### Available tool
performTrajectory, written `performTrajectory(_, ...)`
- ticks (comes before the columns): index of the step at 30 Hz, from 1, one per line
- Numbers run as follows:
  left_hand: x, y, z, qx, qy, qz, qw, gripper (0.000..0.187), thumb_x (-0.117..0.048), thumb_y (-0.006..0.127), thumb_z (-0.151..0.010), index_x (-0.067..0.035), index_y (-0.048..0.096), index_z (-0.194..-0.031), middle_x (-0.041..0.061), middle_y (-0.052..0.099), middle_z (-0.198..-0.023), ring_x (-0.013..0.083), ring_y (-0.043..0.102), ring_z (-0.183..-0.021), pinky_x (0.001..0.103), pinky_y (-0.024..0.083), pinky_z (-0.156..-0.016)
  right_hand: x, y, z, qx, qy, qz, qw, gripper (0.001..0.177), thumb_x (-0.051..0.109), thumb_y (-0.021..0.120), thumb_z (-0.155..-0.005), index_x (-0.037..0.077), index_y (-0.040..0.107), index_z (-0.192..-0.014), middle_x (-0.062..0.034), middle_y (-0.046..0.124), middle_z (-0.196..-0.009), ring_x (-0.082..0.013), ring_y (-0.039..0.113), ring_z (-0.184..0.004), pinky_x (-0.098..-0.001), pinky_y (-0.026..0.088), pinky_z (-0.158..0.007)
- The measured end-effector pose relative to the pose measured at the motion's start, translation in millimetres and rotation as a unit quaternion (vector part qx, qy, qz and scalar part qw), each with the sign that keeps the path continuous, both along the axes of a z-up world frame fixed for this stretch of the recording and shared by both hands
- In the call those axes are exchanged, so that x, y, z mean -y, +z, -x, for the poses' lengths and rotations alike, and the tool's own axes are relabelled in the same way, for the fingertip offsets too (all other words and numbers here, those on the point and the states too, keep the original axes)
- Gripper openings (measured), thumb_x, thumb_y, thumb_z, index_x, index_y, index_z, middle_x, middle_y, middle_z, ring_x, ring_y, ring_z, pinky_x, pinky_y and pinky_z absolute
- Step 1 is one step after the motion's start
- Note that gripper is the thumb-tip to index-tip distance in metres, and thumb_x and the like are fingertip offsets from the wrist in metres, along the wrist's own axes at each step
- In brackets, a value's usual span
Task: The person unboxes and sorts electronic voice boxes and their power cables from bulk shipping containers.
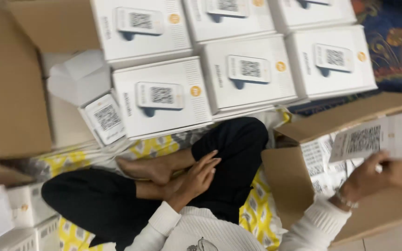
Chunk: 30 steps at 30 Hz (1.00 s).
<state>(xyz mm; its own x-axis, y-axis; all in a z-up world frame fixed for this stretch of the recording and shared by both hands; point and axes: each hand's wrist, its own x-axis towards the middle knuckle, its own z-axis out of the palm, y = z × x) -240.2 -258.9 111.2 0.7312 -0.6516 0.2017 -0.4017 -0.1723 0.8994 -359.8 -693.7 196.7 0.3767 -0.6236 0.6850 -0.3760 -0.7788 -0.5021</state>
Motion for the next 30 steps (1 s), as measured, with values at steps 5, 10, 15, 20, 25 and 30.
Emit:
performTrajectory(5,-12.3,93.1,14.2,0.110,0.044,-0.030,0.992,0.054,-0.020,0.066,-0.102,-0.006,0.047,-0.151,0.018,0.041,-0.161,0.0349,0.047,-0.145,0.051,0.041,-0.115,-193.3,-6.7,-33.3,0.218,0.115,0.053,0.968,0.044,0.028,0.071,-0.103,-0.010,0.066,-0.083,-0.0131,0.060,-0.069,-0.0224,0.049,-0.062,-0.0343,0.036,-0.055)
performTrajectory(10,-52.2,57.5,32.8,0.151,0.226,0.126,0.954,0.063,-0.028,0.063,-0.107,-0.003,0.029,-0.153,0.023,0.031,-0.154,0.0386,0.038,-0.139,0.054,0.034,-0.115,-379.7,47.9,-79.5,0.090,0.641,-0.018,0.762,0.019,0.012,0.074,-0.089,-0.004,0.068,-0.098,-0.0090,0.066,-0.070,-0.0223,0.067,-0.059,-0.0338,0.056,-0.057)
performTrajectory(15,-131.6,-29.2,25.9,-0.029,0.413,0.183,0.891,0.056,-0.024,0.064,-0.105,-0.001,0.035,-0.146,0.018,0.052,-0.132,0.0286,0.052,-0.112,0.045,0.045,-0.094,-440.2,19.7,-124.4,-0.057,0.720,-0.018,0.692,0.043,0.017,0.076,-0.083,0.001,0.067,-0.122,-0.0141,0.065,-0.113,-0.0311,0.066,-0.099,-0.0421,0.053,-0.085)
performTrajectory(20,-198.6,-36.8,-6.4,-0.195,0.510,0.238,0.803,0.050,-0.020,0.065,-0.103,0.001,0.040,-0.141,0.013,0.068,-0.115,0.0201,0.063,-0.090,0.036,0.053,-0.076,-492.4,-27.1,-170.9,-0.194,0.694,0.004,0.693,0.056,0.022,0.072,-0.090,0.013,0.057,-0.144,-0.0196,0.046,-0.153,-0.0398,0.046,-0.138,-0.0506,0.040,-0.112)
performTrajectory(25,-226.9,-56.3,-94.0,-0.110,0.516,0.120,0.841,0.046,-0.022,0.041,-0.112,0.001,0.046,-0.151,0.021,0.069,-0.125,0.0227,0.068,-0.111,0.035,0.052,-0.094,-527.4,-68.2,-227.9,-0.280,0.649,0.013,0.707,0.048,0.023,0.061,-0.101,0.011,0.054,-0.146,-0.0211,0.040,-0.159,-0.0406,0.033,-0.151,-0.0579,0.024,-0.119)
performTrajectory(30,-233.3,-68.7,-171.6,-0.058,0.527,0.057,0.846,0.045,-0.016,0.049,-0.109,-0.001,0.047,-0.151,0.023,0.062,-0.125,0.0316,0.061,-0.115,0.039,0.048,-0.101,-552.0,-124.8,-318.0,-0.266,0.592,-0.003,0.761,0.047,0.025,0.059,-0.104,0.013,0.052,-0.149,-0.0198,0.037,-0.162,-0.0385,0.031,-0.153,-0.0585,0.024,-0.121)
